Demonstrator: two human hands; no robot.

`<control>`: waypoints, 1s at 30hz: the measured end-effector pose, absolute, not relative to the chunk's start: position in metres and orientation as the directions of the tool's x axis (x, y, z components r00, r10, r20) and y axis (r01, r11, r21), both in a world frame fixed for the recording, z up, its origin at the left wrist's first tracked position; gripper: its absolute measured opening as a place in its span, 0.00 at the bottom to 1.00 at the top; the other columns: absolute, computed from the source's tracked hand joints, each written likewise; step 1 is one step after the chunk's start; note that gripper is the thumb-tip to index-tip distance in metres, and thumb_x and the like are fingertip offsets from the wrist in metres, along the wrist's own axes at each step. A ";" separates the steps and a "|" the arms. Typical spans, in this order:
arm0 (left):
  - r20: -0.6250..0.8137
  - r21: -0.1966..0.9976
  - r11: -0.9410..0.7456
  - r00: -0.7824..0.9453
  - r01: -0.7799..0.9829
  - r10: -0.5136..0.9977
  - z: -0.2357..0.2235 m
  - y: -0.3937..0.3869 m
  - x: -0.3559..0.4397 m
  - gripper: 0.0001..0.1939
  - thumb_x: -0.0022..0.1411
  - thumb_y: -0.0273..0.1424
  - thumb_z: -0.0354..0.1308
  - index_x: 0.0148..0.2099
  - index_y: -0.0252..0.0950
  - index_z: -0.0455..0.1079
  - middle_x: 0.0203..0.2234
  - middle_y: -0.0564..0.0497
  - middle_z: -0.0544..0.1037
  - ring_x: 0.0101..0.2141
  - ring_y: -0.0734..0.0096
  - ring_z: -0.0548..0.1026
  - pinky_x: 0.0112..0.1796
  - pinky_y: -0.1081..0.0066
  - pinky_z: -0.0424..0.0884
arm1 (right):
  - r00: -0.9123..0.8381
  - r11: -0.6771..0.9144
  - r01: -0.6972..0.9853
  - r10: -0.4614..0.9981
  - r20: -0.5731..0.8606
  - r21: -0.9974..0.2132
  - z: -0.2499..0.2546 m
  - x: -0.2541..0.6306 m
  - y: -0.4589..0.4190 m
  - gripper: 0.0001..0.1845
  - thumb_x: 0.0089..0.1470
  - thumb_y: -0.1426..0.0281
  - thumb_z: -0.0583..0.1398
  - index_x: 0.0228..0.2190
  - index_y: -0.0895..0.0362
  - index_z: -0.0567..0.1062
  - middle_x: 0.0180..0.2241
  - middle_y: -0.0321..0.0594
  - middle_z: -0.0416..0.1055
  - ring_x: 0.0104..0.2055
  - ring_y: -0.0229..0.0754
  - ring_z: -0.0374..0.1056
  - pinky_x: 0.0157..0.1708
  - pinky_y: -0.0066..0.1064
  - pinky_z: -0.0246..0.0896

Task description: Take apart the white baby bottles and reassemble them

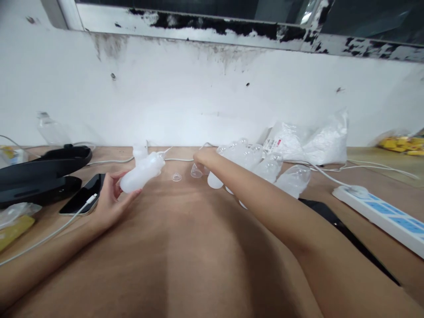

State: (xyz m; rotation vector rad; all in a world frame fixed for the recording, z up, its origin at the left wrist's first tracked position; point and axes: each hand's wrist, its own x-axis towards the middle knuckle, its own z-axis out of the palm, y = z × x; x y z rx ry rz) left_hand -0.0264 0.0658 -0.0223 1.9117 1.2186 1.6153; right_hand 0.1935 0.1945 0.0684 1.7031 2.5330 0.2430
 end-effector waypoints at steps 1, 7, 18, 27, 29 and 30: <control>0.622 0.727 -0.571 -0.016 0.382 0.783 -0.022 0.066 -0.026 0.21 0.52 0.32 0.60 0.45 0.37 0.54 0.45 0.45 0.65 0.49 0.60 0.66 0.48 0.59 0.65 | -0.349 0.349 0.917 0.936 -0.034 0.194 0.067 0.192 0.195 0.17 0.37 0.65 0.66 0.33 0.57 0.76 0.32 0.41 0.72 0.39 0.48 0.68 0.37 0.37 0.62; 0.617 0.740 -0.580 -0.001 0.342 0.787 -0.023 0.067 -0.026 0.21 0.52 0.32 0.59 0.45 0.37 0.53 0.46 0.44 0.64 0.47 0.63 0.67 0.47 0.61 0.65 | -0.215 0.276 0.928 0.946 -0.244 0.251 0.064 0.182 0.190 0.15 0.51 0.65 0.59 0.40 0.60 0.70 0.41 0.43 0.68 0.41 0.44 0.66 0.40 0.39 0.63; 0.537 0.818 -0.518 -0.012 0.249 0.843 -0.017 0.061 -0.028 0.19 0.56 0.35 0.54 0.48 0.37 0.55 0.40 0.48 0.65 0.38 0.68 0.69 0.36 0.67 0.68 | -0.359 0.364 0.931 0.910 0.207 0.010 0.090 0.207 0.121 0.18 0.51 0.74 0.57 0.45 0.60 0.67 0.45 0.50 0.67 0.46 0.52 0.64 0.44 0.42 0.59; 0.383 0.919 -0.375 -0.050 0.122 0.923 -0.021 0.065 -0.032 0.14 0.57 0.44 0.47 0.37 0.39 0.62 0.15 0.57 0.62 0.16 0.74 0.61 0.17 0.73 0.55 | -0.345 0.167 0.006 0.926 0.155 -0.986 -0.008 0.246 0.074 0.20 0.44 0.67 0.63 0.41 0.53 0.67 0.45 0.39 0.68 0.35 0.37 0.70 0.41 0.38 0.68; 0.362 0.925 -0.354 -0.031 0.140 0.932 -0.021 0.065 -0.033 0.15 0.55 0.45 0.48 0.36 0.39 0.62 0.16 0.56 0.63 0.16 0.73 0.61 0.17 0.73 0.55 | -0.328 0.151 -0.040 0.932 0.156 -0.988 -0.018 0.250 0.075 0.20 0.44 0.67 0.63 0.42 0.53 0.67 0.46 0.39 0.67 0.38 0.38 0.69 0.43 0.39 0.67; 0.354 0.926 -0.347 -0.024 0.149 0.935 -0.022 0.064 -0.033 0.16 0.55 0.46 0.49 0.36 0.39 0.62 0.17 0.56 0.64 0.16 0.74 0.61 0.17 0.73 0.56 | -0.313 0.160 -0.049 0.935 0.167 -0.986 -0.019 0.251 0.076 0.20 0.44 0.67 0.63 0.41 0.53 0.67 0.47 0.40 0.66 0.38 0.39 0.69 0.43 0.39 0.68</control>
